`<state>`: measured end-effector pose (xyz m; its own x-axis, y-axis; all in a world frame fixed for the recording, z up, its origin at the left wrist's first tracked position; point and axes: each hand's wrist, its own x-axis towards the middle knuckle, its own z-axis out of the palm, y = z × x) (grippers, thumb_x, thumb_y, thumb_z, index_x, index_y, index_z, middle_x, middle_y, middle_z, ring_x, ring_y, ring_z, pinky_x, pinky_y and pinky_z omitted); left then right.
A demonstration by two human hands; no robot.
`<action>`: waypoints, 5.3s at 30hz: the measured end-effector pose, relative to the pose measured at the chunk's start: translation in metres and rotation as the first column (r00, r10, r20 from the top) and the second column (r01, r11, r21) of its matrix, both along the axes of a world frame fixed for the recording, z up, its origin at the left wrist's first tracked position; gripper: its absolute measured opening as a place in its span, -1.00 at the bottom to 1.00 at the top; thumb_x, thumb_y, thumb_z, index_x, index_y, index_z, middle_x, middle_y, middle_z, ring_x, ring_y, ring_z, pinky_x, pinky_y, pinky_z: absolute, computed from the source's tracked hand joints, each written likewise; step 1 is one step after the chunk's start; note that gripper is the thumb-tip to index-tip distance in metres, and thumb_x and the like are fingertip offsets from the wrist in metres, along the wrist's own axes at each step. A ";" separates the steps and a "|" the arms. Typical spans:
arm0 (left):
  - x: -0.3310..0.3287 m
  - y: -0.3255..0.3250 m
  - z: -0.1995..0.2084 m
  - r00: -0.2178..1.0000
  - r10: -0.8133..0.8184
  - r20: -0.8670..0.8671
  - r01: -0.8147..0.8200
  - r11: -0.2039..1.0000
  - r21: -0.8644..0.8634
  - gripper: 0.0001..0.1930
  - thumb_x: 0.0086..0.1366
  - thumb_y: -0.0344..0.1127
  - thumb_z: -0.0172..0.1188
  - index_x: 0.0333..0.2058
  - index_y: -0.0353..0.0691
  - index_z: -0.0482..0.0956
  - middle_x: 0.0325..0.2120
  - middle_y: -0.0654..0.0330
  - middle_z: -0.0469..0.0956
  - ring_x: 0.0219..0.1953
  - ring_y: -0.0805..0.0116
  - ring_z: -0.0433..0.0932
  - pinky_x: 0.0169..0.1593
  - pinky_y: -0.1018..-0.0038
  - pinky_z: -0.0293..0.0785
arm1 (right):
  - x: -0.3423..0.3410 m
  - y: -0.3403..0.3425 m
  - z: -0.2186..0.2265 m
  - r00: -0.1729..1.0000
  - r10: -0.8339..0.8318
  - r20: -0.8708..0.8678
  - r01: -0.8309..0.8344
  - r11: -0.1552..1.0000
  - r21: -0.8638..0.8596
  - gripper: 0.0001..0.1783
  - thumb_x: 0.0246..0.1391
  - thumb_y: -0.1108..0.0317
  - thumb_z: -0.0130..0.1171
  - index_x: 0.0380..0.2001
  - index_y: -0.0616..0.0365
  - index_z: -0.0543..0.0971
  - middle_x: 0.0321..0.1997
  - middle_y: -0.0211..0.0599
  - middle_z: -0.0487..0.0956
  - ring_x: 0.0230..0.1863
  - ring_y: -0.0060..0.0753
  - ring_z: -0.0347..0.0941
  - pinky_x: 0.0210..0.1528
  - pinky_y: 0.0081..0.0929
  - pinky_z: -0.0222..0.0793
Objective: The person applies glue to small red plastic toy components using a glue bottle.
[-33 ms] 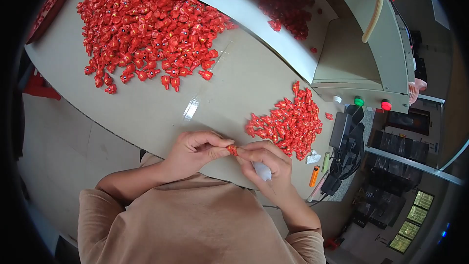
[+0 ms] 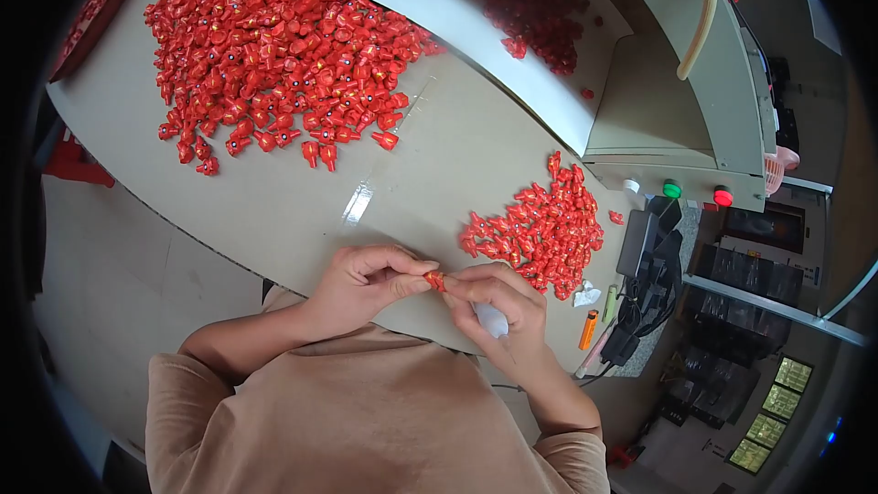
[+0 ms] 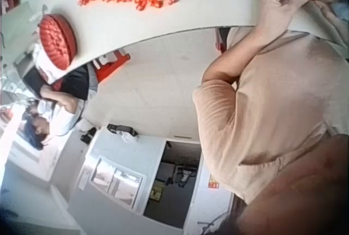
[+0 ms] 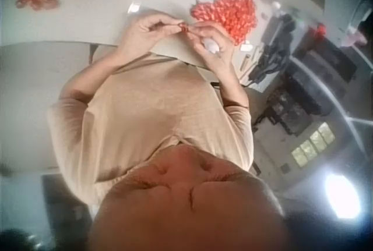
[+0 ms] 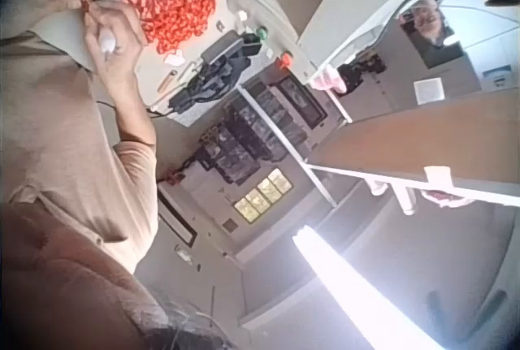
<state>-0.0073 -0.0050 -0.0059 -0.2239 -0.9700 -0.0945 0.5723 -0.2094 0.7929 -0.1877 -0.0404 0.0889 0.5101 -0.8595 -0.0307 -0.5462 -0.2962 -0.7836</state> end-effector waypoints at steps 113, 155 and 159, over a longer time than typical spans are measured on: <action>0.022 -0.187 0.039 0.184 0.622 0.761 0.338 0.687 -0.643 -0.90 0.12 -0.41 0.21 -0.38 -0.29 0.58 -0.42 0.12 0.56 -0.28 0.12 0.47 -0.13 0.27 0.37 | -0.071 0.025 -0.047 0.746 -0.506 0.433 0.362 0.854 0.374 -0.44 0.19 -0.07 0.02 -0.07 0.27 0.43 -0.36 -0.17 0.57 -0.56 -0.55 0.47 -0.59 -0.67 0.32; 0.003 0.004 0.002 0.891 -0.207 -0.404 0.279 0.952 0.127 -0.63 0.40 -0.27 -0.03 0.13 -0.25 0.37 -0.19 0.27 0.44 -0.18 0.49 0.43 -0.04 0.45 0.42 | -0.043 0.048 -0.038 0.753 -0.404 0.519 0.376 0.912 0.164 -0.30 0.07 -0.31 0.01 -0.16 0.19 0.30 -0.36 -0.30 0.40 -0.50 -0.62 0.34 -0.50 -0.68 0.21; 0.001 0.004 0.003 0.889 -0.166 -0.426 0.260 0.950 0.174 -0.67 0.41 -0.29 -0.07 0.10 -0.22 0.39 -0.24 0.23 0.46 -0.18 0.43 0.43 -0.08 0.39 0.42 | -0.041 0.044 -0.043 0.707 -0.438 0.555 0.511 0.859 0.028 -0.30 -0.03 -0.30 0.14 -0.27 0.21 0.35 -0.36 -0.31 0.41 -0.47 -0.60 0.33 -0.48 -0.67 0.22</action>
<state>-0.0058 -0.0009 -0.0028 -0.4870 -0.8591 -0.1572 0.7525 -0.5041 0.4239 -0.2289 0.0041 0.0456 -0.0634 -0.9703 0.2335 -0.1538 -0.2217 -0.9629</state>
